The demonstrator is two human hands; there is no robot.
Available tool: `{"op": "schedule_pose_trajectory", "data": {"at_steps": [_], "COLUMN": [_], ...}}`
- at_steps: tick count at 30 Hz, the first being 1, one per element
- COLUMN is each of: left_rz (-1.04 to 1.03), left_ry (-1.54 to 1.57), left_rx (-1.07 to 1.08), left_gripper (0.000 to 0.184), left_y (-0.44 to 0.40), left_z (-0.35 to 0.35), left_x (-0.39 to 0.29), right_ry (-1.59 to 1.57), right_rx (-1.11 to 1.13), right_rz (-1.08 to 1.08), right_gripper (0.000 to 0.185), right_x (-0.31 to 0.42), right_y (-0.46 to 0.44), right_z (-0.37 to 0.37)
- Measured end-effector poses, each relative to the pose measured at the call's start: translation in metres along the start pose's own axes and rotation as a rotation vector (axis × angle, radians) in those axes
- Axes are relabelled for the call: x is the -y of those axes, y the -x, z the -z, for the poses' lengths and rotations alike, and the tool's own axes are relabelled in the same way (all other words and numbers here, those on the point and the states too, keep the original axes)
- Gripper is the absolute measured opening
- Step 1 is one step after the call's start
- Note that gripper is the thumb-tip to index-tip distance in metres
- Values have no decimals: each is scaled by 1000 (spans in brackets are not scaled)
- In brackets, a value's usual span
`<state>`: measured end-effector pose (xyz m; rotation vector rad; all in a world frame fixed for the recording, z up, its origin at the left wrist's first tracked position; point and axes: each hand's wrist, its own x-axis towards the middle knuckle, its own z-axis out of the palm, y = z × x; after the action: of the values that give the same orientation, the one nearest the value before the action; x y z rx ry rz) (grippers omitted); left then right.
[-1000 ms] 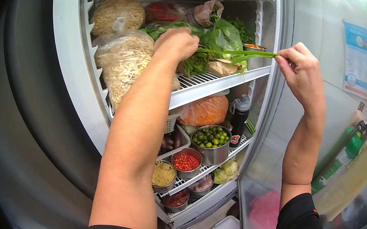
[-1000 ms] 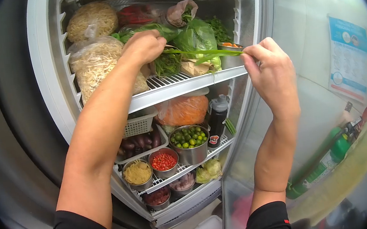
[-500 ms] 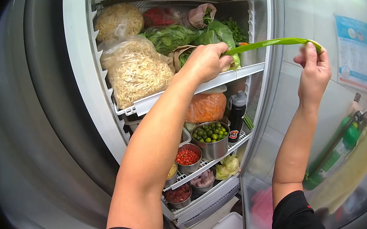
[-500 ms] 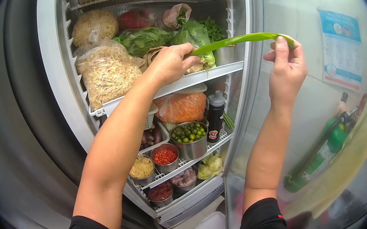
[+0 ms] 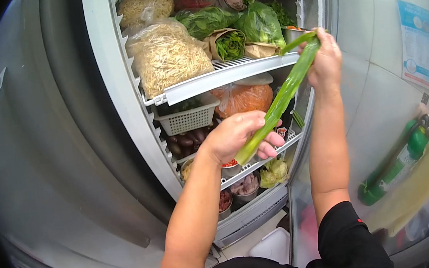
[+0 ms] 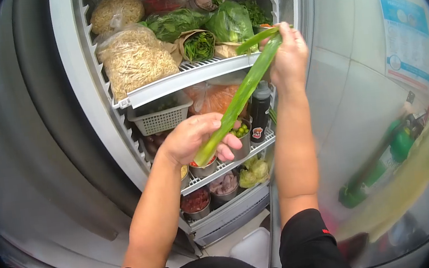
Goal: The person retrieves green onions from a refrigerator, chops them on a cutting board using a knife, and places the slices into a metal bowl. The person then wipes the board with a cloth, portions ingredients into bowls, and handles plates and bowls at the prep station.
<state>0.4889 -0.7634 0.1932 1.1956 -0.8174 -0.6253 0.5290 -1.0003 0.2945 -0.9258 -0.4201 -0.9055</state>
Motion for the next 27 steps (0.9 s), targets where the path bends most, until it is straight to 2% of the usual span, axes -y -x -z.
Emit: {"op": "schedule_pose_trajectory", "data": {"at_steps": [2,6,10,14,16,18,20,22,24,27], "left_rz": [-4,85,141,273,402,508,593,627,739,630], "left_ry": [132,101,-36,-99,-205,-253,-257,-180,5,399], "left_rx": [-23,-113,-216,-405,-518,-695,-905,-1212,-1592,-2062], "left_gripper": [36,21,21,23,24,25,28,32,29,28], "left_y": [17,74,177,328,407,496,583,661,707,721], "left_z": [-7,-32,-67,-107,-139,-190,-236,-303,-382,-494], "left_x": [22,51,64,80,79,95,144,202,254,342], "right_ry": [-61,-249,-393,-717,-835,-911,-931,-833,-652,-437], "right_rx": [21,26,72,390,568,720,1024,1181,1276,1487], "right_rz": [-118,-239,-325,-433,-444,-516,-569,-585,-784,-991], "right_gripper": [20,20,19,20,21,22,17,12,10,14], "right_x": [-5,-9,6,28,49,75,90,103,99,94], "right_y": [16,42,85,169,236,316,392,481,574,715], "right_z": [-6,-4,-16,-58,-92,-132,-174,-220,-262,-306]}}
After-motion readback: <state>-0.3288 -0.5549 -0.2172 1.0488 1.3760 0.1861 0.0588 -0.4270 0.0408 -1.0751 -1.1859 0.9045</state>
